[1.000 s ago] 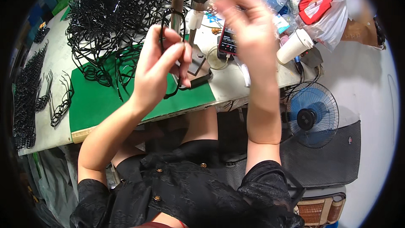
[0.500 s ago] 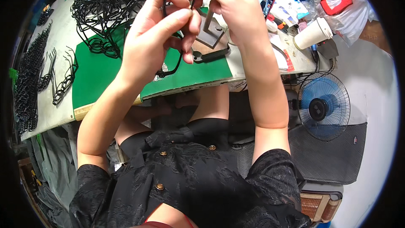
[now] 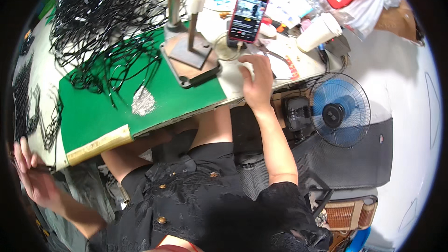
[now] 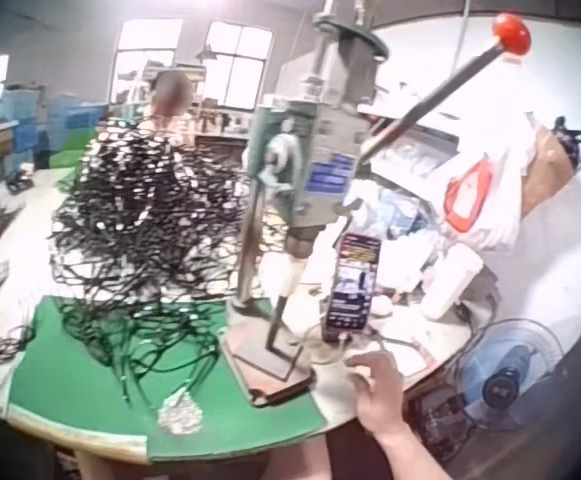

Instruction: The person repeatedly picks up black eyeglass frames from a pile on a green work surface, inserts small white nose pads into the frame arms, and places the finished frames aside. The process is repeated for multiple frames throughout the clip.

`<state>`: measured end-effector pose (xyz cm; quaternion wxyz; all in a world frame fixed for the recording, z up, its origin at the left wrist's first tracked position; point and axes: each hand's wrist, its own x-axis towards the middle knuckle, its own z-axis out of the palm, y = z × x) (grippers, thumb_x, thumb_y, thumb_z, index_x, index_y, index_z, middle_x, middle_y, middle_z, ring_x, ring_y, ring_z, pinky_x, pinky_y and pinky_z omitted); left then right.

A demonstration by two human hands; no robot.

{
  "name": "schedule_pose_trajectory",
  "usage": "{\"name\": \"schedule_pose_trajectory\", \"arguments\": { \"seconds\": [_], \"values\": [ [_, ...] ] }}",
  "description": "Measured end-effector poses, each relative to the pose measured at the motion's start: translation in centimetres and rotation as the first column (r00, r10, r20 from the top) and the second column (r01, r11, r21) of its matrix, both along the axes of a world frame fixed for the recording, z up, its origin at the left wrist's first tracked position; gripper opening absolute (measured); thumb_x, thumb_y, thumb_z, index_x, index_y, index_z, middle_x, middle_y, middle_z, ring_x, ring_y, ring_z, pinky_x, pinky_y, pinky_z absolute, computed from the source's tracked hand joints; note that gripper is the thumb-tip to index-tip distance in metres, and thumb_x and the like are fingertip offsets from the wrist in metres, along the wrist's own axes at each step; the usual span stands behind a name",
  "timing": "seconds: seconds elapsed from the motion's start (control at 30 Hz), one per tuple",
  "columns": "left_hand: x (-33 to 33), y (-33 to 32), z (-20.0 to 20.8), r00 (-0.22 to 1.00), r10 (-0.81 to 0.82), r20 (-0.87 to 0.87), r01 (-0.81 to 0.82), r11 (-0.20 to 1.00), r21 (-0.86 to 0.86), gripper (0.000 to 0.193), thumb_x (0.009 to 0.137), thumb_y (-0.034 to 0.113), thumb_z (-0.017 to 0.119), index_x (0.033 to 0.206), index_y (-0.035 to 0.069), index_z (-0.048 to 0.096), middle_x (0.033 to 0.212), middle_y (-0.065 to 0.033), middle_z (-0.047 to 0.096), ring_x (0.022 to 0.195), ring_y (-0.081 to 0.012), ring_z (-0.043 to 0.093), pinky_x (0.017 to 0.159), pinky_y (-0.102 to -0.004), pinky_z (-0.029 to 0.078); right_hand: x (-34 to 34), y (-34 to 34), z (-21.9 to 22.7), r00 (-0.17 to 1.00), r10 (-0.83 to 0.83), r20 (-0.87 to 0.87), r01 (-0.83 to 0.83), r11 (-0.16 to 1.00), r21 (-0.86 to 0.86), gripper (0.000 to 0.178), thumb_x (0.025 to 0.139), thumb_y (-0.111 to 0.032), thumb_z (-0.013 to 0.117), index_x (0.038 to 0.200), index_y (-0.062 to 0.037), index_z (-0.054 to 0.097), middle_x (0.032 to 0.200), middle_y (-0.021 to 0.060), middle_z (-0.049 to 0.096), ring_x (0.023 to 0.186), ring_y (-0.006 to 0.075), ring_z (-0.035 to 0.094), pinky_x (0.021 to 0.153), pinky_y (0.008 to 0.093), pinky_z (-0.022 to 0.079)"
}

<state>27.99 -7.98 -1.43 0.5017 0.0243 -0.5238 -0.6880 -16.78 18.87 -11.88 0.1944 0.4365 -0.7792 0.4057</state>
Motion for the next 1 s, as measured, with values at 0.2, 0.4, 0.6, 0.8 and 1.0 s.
{"name": "schedule_pose_trajectory", "arguments": {
  "seconds": [0.2, 0.4, 0.6, 0.8, 1.0],
  "values": [
    [6.5, -0.7, -3.2, 0.992, 0.117, 0.050, -0.119, 0.992, 0.037, 0.031, 0.095, 0.005, 0.047, 0.124, -0.006, 0.040, 0.095, -0.0047, 0.032, 0.083, -0.0117, 0.035, 0.070, -0.0229, 0.036, -4.1, 0.1, 0.9, 0.968, 0.090, -0.234, -0.045, 0.981, 0.191, 0.034, 0.076, -0.004, 0.064, 0.109, -0.0093, 0.058, 0.111, 0.0022, 0.062, 0.116, 0.0316, 0.045, 0.093, 0.0433, 0.033],
    [9.1, -0.9, -5.6, 0.945, 0.327, 0.001, -0.313, 0.904, 0.291, 0.028, 0.094, 0.002, 0.048, 0.120, -0.003, 0.040, 0.089, -0.0036, 0.029, 0.081, -0.0115, 0.035, 0.072, -0.0237, 0.040, -9.2, -1.2, 1.5, 0.935, 0.019, -0.353, 0.019, 0.994, 0.105, 0.030, 0.078, -0.011, 0.066, 0.107, -0.0082, 0.059, 0.109, 0.0060, 0.062, 0.110, 0.0331, 0.047, 0.090, 0.0446, 0.036],
    [11.7, -3.2, -7.2, 0.953, 0.301, -0.044, -0.279, 0.922, 0.269, 0.033, 0.095, 0.003, 0.049, 0.126, -0.003, 0.041, 0.103, -0.0072, 0.040, 0.090, -0.0148, 0.040, 0.081, -0.0252, 0.043, -7.9, -1.3, 2.6, 0.980, -0.038, -0.195, 0.011, 0.990, -0.141, 0.023, 0.076, -0.009, 0.069, 0.097, -0.0061, 0.059, 0.099, 0.0104, 0.061, 0.097, 0.0308, 0.052, 0.086, 0.0395, 0.038],
    [19.1, -5.2, -11.1, 0.816, 0.570, 0.098, -0.574, 0.776, 0.260, 0.028, 0.093, 0.008, 0.053, 0.119, -0.003, 0.053, 0.110, -0.0098, 0.061, 0.096, -0.0150, 0.054, 0.089, -0.0261, 0.046, 3.2, -4.8, -1.3, 0.925, 0.379, -0.021, -0.377, 0.914, -0.150, 0.012, 0.072, 0.000, 0.065, 0.082, -0.0042, 0.060, 0.084, 0.0094, 0.061, 0.083, 0.0274, 0.058, 0.077, 0.0355, 0.045],
    [13.2, -6.8, -11.2, 0.908, 0.393, -0.144, -0.323, 0.877, 0.355, 0.028, 0.089, 0.002, 0.056, 0.117, 0.002, 0.054, 0.097, -0.0104, 0.058, 0.086, -0.0177, 0.054, 0.081, -0.0282, 0.049, 7.6, -4.9, -0.9, 0.922, 0.388, 0.009, -0.386, 0.919, -0.078, 0.009, 0.084, -0.009, 0.059, 0.081, -0.0012, 0.060, 0.084, 0.0118, 0.059, 0.085, 0.0265, 0.056, 0.082, 0.0357, 0.044]
  ]
}}
